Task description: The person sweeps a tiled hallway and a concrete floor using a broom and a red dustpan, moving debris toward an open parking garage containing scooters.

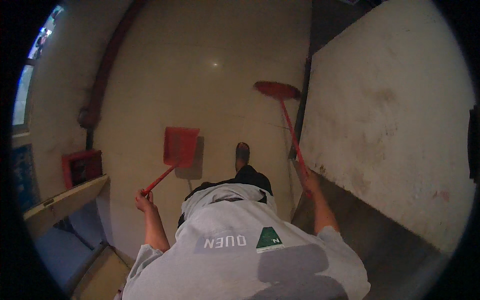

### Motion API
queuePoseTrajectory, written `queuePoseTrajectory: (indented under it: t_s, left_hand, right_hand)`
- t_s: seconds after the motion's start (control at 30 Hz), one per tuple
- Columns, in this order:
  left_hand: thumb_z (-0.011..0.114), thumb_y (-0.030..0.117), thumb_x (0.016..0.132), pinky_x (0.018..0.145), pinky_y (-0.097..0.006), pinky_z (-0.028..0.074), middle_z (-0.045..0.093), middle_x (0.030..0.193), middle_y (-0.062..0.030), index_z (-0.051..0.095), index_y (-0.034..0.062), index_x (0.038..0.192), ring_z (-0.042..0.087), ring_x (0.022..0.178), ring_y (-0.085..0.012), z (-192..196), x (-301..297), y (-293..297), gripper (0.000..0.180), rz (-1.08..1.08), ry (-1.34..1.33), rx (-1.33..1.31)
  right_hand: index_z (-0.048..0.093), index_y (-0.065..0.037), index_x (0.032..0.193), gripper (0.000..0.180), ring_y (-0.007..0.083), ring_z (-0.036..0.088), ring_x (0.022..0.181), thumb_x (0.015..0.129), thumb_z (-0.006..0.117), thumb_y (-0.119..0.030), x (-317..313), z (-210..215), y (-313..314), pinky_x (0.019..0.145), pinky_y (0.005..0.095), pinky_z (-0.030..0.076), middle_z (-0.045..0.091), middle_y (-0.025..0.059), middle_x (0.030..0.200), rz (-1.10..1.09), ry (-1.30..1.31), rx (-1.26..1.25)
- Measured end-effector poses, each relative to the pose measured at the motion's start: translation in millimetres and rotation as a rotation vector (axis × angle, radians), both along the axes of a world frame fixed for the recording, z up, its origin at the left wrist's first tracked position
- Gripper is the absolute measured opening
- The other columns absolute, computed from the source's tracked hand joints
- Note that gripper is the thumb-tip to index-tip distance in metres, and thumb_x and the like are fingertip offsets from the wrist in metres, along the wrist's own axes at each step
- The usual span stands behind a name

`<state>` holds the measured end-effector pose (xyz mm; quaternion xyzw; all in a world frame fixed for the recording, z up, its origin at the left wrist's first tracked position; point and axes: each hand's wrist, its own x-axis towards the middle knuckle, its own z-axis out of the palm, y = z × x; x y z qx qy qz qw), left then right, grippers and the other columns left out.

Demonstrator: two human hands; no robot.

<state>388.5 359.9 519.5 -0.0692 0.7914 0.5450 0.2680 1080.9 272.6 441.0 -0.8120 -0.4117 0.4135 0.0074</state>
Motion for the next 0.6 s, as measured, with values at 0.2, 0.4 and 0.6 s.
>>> queuePoseTrajectory:
  t_s: [0.2,0.4,0.6]
  left_hand:
    - [0.058,0.014,0.080,0.068,-0.035,0.057,0.057,0.092,-0.0114,0.057,0.0006,0.091,0.061,0.080,-0.0271,33,4,4,0.018,0.057,0.009,-0.013]
    - [0.059,0.016,0.081,0.070,-0.036,0.057,0.057,0.097,-0.0116,0.057,0.0004,0.093,0.061,0.083,-0.0282,33,45,14,0.020,0.006,0.077,0.023]
    - [0.057,0.013,0.081,0.069,-0.036,0.057,0.057,0.092,-0.0116,0.057,-0.0010,0.091,0.061,0.079,-0.0275,-1,27,-3,0.017,0.054,0.057,0.022]
  right_hand:
    - [0.052,-0.011,0.124,0.039,0.0328,0.062,0.070,0.092,0.042,-0.031,47,-37,217,0.063,0.0442,0.050,0.063,0.0188,0.087,-0.154,0.090,-0.019]
    - [0.057,-0.003,0.110,0.030,0.0329,0.063,0.072,0.085,0.049,-0.019,67,-46,346,0.059,0.0421,0.051,0.062,0.0187,0.087,-0.126,0.151,0.015]
    - [0.045,-0.012,0.131,0.043,0.0425,0.057,0.098,0.092,0.043,-0.030,5,-48,198,0.084,0.0474,0.046,0.060,0.0248,0.107,-0.068,0.051,0.257]
